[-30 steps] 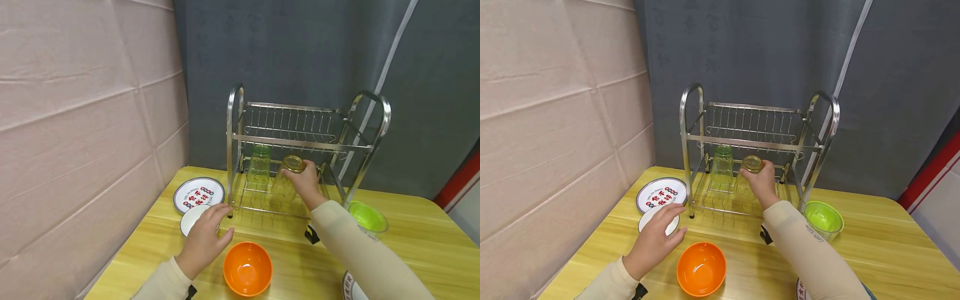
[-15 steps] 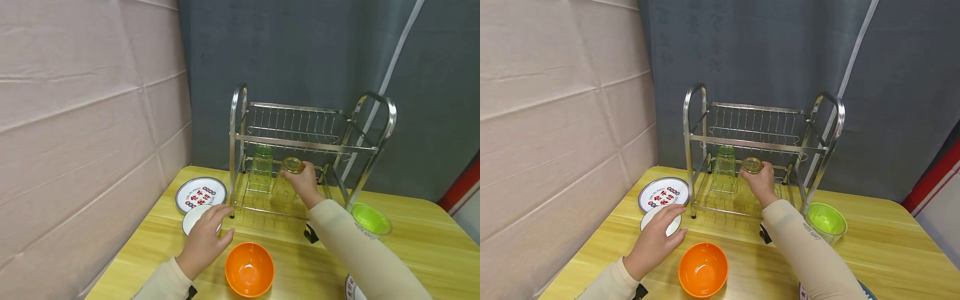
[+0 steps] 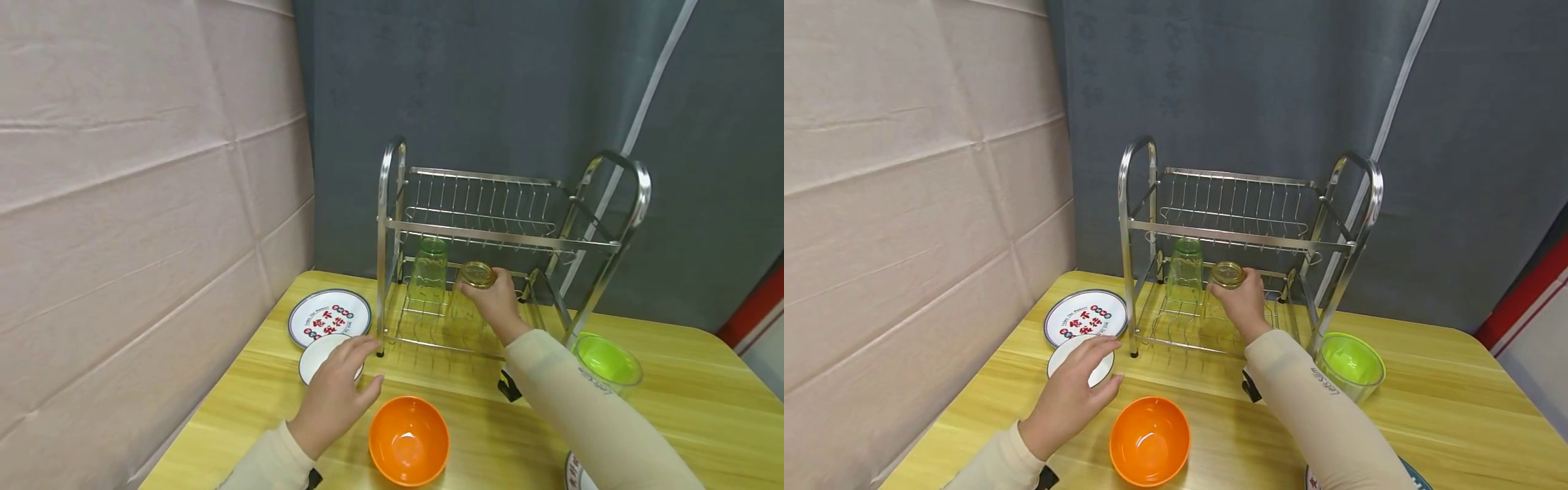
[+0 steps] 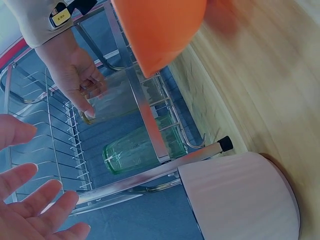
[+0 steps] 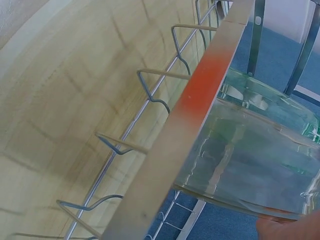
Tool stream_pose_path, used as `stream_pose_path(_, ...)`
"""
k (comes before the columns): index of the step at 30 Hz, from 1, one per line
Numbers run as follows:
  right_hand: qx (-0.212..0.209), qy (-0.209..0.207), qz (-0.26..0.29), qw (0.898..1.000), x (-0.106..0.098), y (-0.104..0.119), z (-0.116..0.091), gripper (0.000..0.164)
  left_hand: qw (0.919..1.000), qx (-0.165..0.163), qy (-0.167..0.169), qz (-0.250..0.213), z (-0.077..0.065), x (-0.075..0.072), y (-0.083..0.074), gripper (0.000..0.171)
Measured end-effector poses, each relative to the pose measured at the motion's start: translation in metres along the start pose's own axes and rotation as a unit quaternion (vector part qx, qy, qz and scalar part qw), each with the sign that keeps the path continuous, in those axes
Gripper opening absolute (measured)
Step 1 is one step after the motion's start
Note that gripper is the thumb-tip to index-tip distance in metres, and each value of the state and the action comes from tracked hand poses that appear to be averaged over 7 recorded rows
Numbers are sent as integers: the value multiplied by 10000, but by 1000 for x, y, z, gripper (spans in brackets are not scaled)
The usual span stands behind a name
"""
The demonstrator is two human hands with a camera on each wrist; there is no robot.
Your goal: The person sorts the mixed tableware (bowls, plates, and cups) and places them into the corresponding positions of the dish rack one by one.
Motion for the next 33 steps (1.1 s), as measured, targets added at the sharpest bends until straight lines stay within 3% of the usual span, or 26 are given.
stream_pose_path(15, -180, 106, 30, 9998, 3, 1, -3, 82, 9999, 24, -95, -31, -1, -3, -1, 48)
stream_pose_path(23, -244, 65, -255, 9994, 5, 1, -2, 89, 10000, -29, -57, -65, -1, -4, -2, 47)
stream_pose_path(33, -100, 25, -163, 9998, 0, 2, -11, 92, 9999, -86, -38, -76, -2, -6, -3, 47)
Point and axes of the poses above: each hand's wrist, its own z-axis towards the middle knuckle, its own x-axis out of the palm, y = z × x, the point moved 5 cm from there along z, towards the middle knuckle, and after that the axes turned 11 degrees about -y, right-handed, at the moved point
